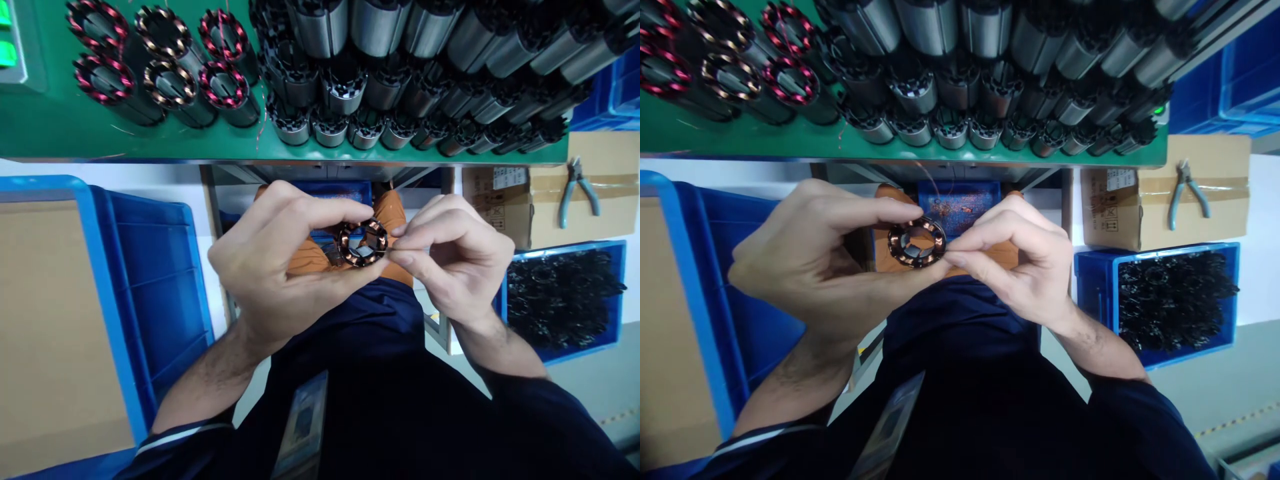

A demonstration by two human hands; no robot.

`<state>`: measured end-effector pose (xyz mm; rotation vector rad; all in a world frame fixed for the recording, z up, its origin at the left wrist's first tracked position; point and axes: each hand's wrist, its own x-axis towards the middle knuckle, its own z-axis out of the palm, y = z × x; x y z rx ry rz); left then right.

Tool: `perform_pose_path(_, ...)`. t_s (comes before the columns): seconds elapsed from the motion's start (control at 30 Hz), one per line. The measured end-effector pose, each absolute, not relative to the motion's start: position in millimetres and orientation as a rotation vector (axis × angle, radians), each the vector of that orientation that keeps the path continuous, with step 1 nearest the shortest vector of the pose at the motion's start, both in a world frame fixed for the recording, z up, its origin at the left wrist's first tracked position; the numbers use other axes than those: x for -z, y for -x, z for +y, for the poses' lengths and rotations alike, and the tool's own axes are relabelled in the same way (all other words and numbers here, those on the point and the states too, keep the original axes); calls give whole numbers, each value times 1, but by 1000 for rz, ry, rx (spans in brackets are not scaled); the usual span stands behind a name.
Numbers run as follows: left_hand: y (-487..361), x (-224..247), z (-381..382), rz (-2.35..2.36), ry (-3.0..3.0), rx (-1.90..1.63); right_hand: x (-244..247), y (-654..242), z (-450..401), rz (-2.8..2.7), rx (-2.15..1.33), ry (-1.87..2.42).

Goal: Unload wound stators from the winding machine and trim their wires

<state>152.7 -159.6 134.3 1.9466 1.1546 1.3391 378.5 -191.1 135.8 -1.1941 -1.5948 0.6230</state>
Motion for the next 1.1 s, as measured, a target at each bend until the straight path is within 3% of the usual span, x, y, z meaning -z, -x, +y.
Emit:
perform_pose_path(0.2,-158,-128,-154,936,-2102,-1367,-150,-377,-185,-1562,-622,1109)
perform_pose_path(0.47,-161,-128,-160,1131,-2261,-1350,-125,-348,-205,-1085,-1178,1189)
perform_pose_path(0.73,-156,-113,-162,1113,-2260,-1176,-122,-341,-206,-906,-1277,1208)
perform_pose_path(0.93,-156,-122,-161,1049,-2264,-1308,-129,-353,-200,-1075,-1302,1157)
perform_pose_path(1.1,-154,-130,-156,970,-2119,-1322,-149,-375,-183,-1544,-1035,1181)
